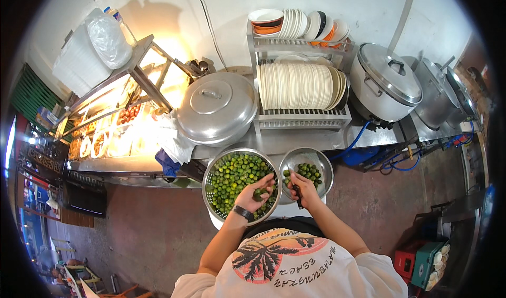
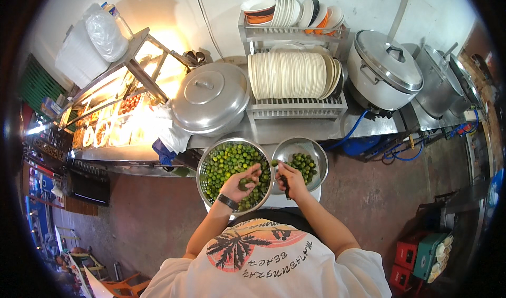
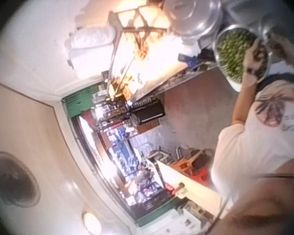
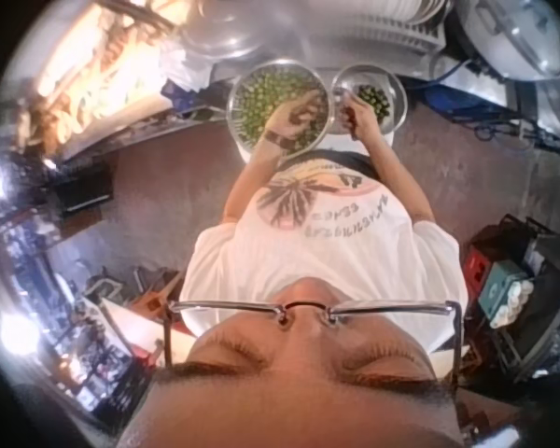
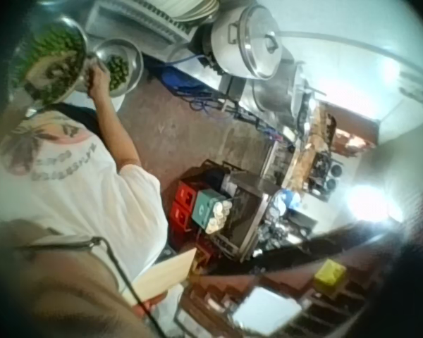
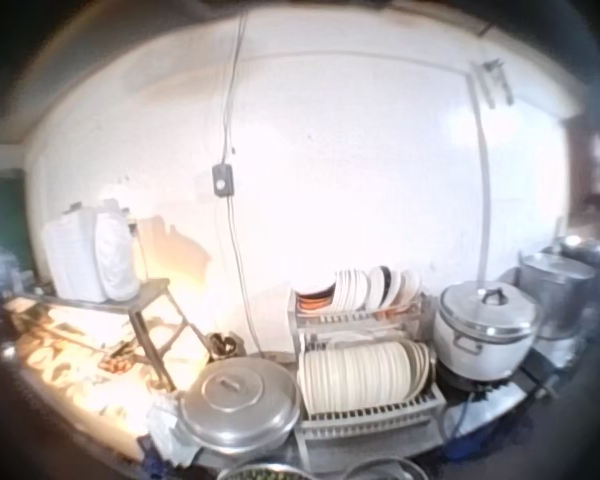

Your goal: The person stands at a food stall counter and repeatedly picks small green fruits from a large colander, removes their stems by hand, and places the prepared items into a smaller metal bowl. The person briefly walks to the display counter and returns to continue the task.

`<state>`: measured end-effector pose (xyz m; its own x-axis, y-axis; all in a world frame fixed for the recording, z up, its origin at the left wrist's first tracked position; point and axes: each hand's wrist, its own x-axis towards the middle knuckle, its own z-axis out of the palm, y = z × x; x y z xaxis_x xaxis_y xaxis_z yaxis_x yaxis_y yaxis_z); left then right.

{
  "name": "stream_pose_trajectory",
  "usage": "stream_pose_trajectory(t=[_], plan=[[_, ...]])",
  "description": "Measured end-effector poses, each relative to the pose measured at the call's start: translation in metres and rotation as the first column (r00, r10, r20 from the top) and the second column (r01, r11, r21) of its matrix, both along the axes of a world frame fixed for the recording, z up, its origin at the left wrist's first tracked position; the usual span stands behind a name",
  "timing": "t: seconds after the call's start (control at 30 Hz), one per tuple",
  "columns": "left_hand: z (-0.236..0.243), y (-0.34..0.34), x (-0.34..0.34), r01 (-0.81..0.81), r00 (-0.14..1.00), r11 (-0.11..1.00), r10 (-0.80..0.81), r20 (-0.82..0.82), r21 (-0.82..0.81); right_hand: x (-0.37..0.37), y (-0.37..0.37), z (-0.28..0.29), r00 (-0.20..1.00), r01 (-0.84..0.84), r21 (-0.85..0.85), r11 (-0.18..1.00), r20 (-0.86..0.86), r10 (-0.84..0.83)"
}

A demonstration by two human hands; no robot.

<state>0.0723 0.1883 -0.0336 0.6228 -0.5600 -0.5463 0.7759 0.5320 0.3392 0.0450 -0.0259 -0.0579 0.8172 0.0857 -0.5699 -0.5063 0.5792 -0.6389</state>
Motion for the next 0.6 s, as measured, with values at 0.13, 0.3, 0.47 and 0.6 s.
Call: stream_pose_trajectory(t=[0.13,0.3,0.47,0.6], plan=[[0.01,0.005,-0.003,-0.073,0.973,0.968,0.016,-0.231,-0.24,0.014,-0.044,-0.114,0.886,0.281,0.076,0.957,-0.403,-0.228],[0.049,0.01,-0.008,-0.01,0.99,0.995,0.024,0.142,-0.099,0.019,-0.021,-0.034,0.981,0.156,0.038,0.987,-0.123,-0.15],[0.092,0.011,-0.019,-0.059,0.877,0.992,-0.003,0.481,0.114,-0.003,0.02,0.103,0.873,-0.131,-0.196,0.972,0.441,0.207],[0.091,0.011,-0.02,-0.108,0.873,0.994,0.088,0.479,0.014,-0.021,0.039,0.123,0.654,-0.112,-0.472,0.874,0.627,0.423]])
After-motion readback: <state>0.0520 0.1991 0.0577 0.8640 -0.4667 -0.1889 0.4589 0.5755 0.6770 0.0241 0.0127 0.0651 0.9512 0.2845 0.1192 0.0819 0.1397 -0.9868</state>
